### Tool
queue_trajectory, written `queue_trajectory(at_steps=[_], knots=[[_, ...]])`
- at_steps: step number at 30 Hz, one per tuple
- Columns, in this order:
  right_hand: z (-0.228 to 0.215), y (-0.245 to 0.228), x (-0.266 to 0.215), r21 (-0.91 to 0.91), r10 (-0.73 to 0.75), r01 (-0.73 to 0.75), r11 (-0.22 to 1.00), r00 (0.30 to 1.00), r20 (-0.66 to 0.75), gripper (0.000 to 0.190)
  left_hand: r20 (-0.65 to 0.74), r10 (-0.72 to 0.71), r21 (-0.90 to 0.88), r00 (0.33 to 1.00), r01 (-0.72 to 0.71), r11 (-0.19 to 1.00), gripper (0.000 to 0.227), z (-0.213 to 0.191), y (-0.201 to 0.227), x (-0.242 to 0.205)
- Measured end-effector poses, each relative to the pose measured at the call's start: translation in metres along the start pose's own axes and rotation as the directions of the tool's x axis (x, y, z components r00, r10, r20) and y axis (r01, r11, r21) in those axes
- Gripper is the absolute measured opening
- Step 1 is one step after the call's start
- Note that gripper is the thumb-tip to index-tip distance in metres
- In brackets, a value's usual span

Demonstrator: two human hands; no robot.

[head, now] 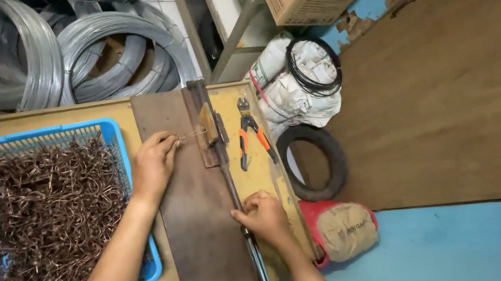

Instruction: Bending small metal wires using a manual jig and sorting them into baskets.

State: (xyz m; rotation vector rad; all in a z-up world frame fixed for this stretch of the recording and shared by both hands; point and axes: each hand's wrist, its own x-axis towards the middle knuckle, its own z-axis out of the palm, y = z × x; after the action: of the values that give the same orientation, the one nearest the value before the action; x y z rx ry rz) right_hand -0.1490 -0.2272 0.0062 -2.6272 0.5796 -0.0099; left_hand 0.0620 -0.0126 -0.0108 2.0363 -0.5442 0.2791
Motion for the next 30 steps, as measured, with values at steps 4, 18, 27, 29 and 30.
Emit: queue_trajectory(at_steps=[4, 18, 27, 29, 30], knots=[[-0.006, -0.009, 0.002, -0.024, -0.021, 0.020, 1.000, 0.998, -0.053, 0.033, -0.025, 0.030, 0.025, 0.999, -0.029, 0.999, 0.008, -0.002, 0.004, 0.006], [-0.097, -0.069, 0.002, -0.039, -0.171, 0.169, 0.985, 0.983, -0.069, 0.020, 0.041, -0.031, 0.261, 0.999, 0.019, 0.965, 0.008, 0.013, -0.006, 0.008], [-0.128, -0.089, 0.012, 0.056, -0.150, 0.151, 0.987, 0.988, -0.024, 0.022, 0.025, -0.102, 0.190, 0.994, 0.095, 0.977, 0.012, 0.008, 0.003, 0.006], [-0.126, -0.088, 0.014, 0.052, -0.154, 0.155, 0.987, 0.988, -0.030, 0.022, 0.018, -0.093, 0.206, 0.996, 0.087, 0.975, 0.011, 0.012, -0.001, 0.007], [-0.125, -0.085, 0.011, 0.049, -0.149, 0.150, 0.987, 0.988, -0.027, 0.022, 0.019, -0.091, 0.222, 0.996, 0.084, 0.971, 0.010, 0.014, -0.001, 0.001]])
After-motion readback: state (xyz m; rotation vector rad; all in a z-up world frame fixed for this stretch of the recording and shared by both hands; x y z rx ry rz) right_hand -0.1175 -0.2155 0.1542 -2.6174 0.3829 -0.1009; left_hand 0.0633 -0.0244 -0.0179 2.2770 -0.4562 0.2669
